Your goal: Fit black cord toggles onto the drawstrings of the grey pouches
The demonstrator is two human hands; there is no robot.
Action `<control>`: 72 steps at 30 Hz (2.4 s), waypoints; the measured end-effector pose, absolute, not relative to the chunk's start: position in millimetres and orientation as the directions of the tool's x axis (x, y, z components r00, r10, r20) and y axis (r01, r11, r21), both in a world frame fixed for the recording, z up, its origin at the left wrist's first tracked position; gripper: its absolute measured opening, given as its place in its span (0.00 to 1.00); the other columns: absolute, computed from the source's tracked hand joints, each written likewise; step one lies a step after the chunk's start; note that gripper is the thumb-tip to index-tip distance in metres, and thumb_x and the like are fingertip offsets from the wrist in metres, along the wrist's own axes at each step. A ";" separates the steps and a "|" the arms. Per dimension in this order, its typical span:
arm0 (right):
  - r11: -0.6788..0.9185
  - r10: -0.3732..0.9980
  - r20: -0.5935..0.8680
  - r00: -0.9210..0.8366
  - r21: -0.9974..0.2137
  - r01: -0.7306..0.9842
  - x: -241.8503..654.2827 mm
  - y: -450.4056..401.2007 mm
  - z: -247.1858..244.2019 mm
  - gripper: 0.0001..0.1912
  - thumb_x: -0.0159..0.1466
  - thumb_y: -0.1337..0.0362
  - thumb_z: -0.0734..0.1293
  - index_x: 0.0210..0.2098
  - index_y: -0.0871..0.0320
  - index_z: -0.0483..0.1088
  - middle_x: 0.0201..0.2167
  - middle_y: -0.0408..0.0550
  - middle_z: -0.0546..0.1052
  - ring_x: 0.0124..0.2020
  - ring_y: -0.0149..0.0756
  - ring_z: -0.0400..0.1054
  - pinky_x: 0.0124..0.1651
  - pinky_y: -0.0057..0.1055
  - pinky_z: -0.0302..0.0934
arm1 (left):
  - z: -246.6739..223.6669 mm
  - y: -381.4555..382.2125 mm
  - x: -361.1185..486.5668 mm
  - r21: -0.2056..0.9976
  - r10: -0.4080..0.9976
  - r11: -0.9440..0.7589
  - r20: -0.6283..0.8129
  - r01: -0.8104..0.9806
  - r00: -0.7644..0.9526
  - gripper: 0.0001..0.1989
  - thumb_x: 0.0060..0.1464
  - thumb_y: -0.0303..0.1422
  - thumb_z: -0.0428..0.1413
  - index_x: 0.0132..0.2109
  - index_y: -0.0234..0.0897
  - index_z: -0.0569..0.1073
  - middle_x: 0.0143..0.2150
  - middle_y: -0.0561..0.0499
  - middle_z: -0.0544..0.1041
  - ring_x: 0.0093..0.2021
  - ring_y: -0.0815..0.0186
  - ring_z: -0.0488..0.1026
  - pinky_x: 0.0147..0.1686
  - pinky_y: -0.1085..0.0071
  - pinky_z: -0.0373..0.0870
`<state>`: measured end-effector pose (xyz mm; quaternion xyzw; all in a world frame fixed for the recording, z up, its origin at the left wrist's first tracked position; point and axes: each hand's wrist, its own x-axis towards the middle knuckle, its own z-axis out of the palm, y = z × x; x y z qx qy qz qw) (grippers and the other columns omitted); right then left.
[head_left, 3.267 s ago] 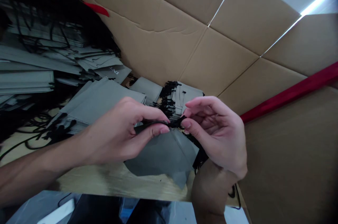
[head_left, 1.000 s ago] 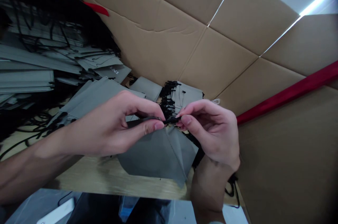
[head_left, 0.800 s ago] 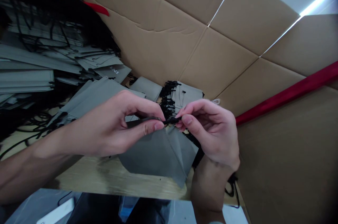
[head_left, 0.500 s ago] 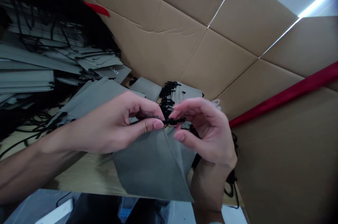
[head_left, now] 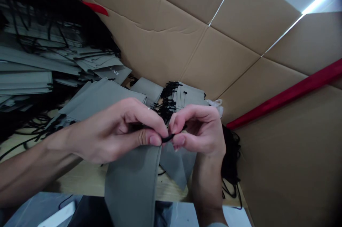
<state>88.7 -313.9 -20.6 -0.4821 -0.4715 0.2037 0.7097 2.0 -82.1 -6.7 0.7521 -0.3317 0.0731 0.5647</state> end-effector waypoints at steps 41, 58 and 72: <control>0.030 0.511 0.627 0.589 -0.697 0.716 71.3 -326.7 -0.8 0.04 0.73 0.67 0.80 0.45 0.50 0.87 0.38 0.44 0.88 0.34 0.35 0.82 0.35 0.31 0.79 | -1.7 -87.0 8.2 0.704 -0.345 -0.359 0.509 -0.612 0.789 0.12 0.77 0.35 0.58 0.44 0.38 0.85 0.30 0.55 0.78 0.29 0.71 0.69 0.27 0.76 0.63; -0.082 0.492 0.643 0.587 -0.637 0.767 74.1 -316.6 -4.9 0.14 0.69 0.78 0.69 0.36 0.53 0.81 0.33 0.40 0.84 0.30 0.33 0.77 0.34 0.30 0.74 | -3.1 -83.6 8.3 0.599 -0.446 -0.349 0.570 -0.720 0.690 0.13 0.73 0.25 0.54 0.37 0.38 0.77 0.29 0.55 0.78 0.27 0.71 0.70 0.27 0.75 0.63; 0.145 0.664 0.682 0.307 -0.521 0.841 85.7 -318.8 -5.3 0.10 0.67 0.70 0.84 0.44 0.55 0.84 0.36 0.44 0.86 0.34 0.34 0.81 0.40 0.31 0.75 | -1.8 -82.5 5.5 0.530 -0.449 -0.437 0.572 -0.727 0.687 0.16 0.73 0.23 0.52 0.34 0.38 0.71 0.25 0.58 0.70 0.24 0.74 0.63 0.26 0.74 0.58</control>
